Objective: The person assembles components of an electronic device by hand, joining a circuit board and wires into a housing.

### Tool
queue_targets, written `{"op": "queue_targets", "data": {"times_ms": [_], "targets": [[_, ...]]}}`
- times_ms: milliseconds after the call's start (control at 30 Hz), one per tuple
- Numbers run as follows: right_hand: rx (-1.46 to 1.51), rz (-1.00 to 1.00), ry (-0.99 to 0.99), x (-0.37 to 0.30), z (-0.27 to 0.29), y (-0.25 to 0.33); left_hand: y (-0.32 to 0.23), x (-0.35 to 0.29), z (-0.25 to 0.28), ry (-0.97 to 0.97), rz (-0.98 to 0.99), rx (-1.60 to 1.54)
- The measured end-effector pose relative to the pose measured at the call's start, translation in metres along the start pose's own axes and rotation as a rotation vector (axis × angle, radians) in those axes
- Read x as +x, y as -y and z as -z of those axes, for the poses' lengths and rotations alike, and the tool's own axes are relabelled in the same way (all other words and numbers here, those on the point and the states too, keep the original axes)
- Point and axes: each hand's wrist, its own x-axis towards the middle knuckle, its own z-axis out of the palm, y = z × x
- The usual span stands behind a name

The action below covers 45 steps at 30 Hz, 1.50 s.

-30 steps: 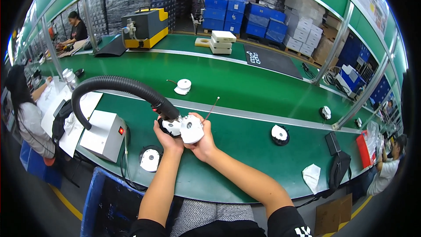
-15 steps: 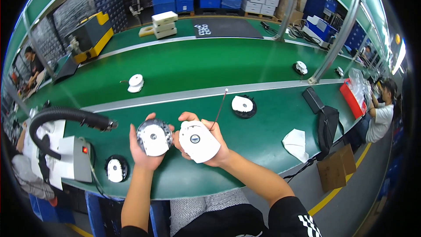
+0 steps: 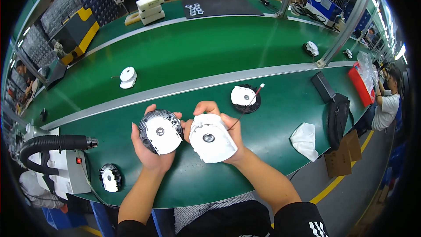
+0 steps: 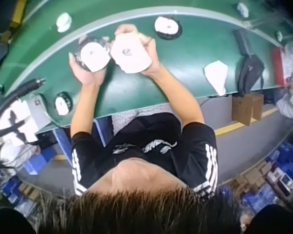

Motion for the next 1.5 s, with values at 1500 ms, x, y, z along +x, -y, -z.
{"op": "queue_targets", "data": {"times_ms": [1500], "targets": [[-1.892, 0.564, 0.009, -0.013, -0.025, -0.019, 0.017, -0.036, 0.020, 0.247, -0.176, 0.648]]}}
